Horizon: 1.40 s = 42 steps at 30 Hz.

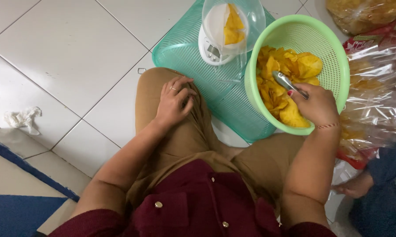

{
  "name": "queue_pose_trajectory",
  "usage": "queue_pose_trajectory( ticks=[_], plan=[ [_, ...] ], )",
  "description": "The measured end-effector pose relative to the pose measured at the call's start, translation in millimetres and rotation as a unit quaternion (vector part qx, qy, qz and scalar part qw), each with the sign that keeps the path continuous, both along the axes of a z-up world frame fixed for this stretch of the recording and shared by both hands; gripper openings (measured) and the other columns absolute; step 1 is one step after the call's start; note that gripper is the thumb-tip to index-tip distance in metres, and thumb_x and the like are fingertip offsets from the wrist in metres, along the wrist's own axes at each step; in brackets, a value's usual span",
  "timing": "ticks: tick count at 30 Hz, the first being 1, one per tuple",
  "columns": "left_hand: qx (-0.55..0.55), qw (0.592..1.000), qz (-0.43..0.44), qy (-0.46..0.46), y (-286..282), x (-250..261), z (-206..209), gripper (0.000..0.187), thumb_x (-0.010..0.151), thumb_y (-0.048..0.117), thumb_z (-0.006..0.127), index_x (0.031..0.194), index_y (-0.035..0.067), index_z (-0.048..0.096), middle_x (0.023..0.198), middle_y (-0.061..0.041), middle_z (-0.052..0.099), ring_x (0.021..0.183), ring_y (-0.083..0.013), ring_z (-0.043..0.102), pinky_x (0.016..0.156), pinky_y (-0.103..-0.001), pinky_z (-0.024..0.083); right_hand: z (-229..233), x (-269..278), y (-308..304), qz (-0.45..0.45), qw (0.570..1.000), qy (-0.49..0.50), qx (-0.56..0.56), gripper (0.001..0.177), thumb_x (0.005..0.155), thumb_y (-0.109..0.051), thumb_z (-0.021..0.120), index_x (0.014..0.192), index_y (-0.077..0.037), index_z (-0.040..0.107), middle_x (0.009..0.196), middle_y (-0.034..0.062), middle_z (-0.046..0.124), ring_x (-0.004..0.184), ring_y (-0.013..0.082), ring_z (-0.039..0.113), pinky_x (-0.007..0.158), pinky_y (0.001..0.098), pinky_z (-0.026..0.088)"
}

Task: Packaging chips into plastic bags and weighing them using a digital scale

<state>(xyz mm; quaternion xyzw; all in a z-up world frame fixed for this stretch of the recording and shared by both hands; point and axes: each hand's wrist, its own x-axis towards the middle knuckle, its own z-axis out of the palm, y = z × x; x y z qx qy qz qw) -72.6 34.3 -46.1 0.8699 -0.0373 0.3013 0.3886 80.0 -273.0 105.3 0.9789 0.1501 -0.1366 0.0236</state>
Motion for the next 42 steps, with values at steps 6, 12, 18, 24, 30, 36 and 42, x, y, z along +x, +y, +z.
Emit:
queue_pose_trajectory(
  ticks=[6, 12, 18, 24, 30, 36, 42],
  plan=[
    [0.011, 1.000, -0.004, 0.008, 0, 1, 1, 0.008, 0.079, 0.009, 0.058, 0.086, 0.013, 0.061, 0.116, -0.004, 0.056, 0.109, -0.0286, 0.050, 0.086, -0.041, 0.037, 5, -18, -23, -0.075, 0.987, 0.015, 0.144, 0.035, 0.085, -0.025, 0.056, 0.117, -0.011, 0.063, 0.104, 0.0101, 0.065, 0.096, 0.0237, 0.058, 0.082, 0.0337, 0.041],
    [0.021, 1.000, 0.007, -0.005, -2, 2, -1, 0.009, 0.077, 0.007, 0.059, 0.084, 0.012, 0.060, 0.115, -0.004, 0.056, 0.108, -0.0289, 0.051, 0.086, -0.042, 0.038, -2, -18, -32, -0.087, 0.984, 0.005, 0.153, 0.039, 0.084, -0.029, 0.057, 0.118, -0.009, 0.062, 0.106, 0.0128, 0.064, 0.097, 0.0260, 0.058, 0.084, 0.0355, 0.042],
    [0.026, 1.000, 0.009, -0.008, -2, 1, -2, 0.009, 0.078, 0.007, 0.059, 0.085, 0.012, 0.061, 0.115, -0.004, 0.056, 0.107, -0.0280, 0.051, 0.087, -0.042, 0.038, -2, -19, -31, -0.051, 0.993, -0.001, 0.105, 0.034, 0.087, -0.032, 0.053, 0.116, -0.017, 0.064, 0.104, 0.0084, 0.066, 0.096, 0.0267, 0.058, 0.079, 0.0353, 0.042],
    [0.013, 1.000, 0.016, -0.010, -3, 0, -1, 0.009, 0.078, 0.006, 0.059, 0.085, 0.012, 0.061, 0.114, -0.005, 0.056, 0.107, -0.0281, 0.051, 0.086, -0.042, 0.039, -5, -42, -34, -0.070, 0.941, 0.053, 0.326, 0.036, 0.087, -0.011, 0.059, 0.121, 0.001, 0.056, 0.109, 0.0097, 0.061, 0.090, 0.0119, 0.056, 0.080, 0.0228, 0.046],
    [-0.002, 1.000, 0.011, -0.017, 2, 5, -5, 0.008, 0.075, 0.013, 0.060, 0.082, 0.017, 0.061, 0.110, -0.003, 0.058, 0.108, -0.0289, 0.053, 0.080, -0.039, 0.041, -57, -113, 9, 0.021, 0.846, 0.194, 0.496, 0.028, 0.093, -0.012, 0.041, 0.116, 0.000, 0.052, 0.066, 0.0031, 0.055, 0.055, 0.0090, 0.052, 0.051, 0.0238, 0.047],
    [-0.020, 1.000, 0.012, -0.017, 0, 4, -7, 0.010, 0.075, 0.016, 0.060, 0.085, 0.018, 0.062, 0.111, -0.004, 0.058, 0.108, -0.0292, 0.052, 0.080, -0.040, 0.041, -71, -132, 62, -0.067, 0.692, 0.308, 0.650, 0.020, 0.093, -0.015, 0.042, 0.102, 0.001, 0.051, 0.073, 0.0134, 0.052, 0.045, 0.0105, 0.048, 0.037, 0.0218, 0.042],
    [-0.208, 0.977, -0.054, -0.005, -16, 23, 16, 0.020, 0.084, 0.015, 0.056, 0.104, 0.012, 0.058, 0.112, -0.011, 0.058, 0.105, -0.0332, 0.056, 0.088, -0.043, 0.043, -65, -119, 84, -0.147, 0.637, 0.359, 0.667, 0.021, 0.095, -0.023, 0.043, 0.099, -0.002, 0.047, 0.077, 0.0153, 0.051, 0.044, 0.0143, 0.050, 0.039, 0.0247, 0.044]
  ],
)
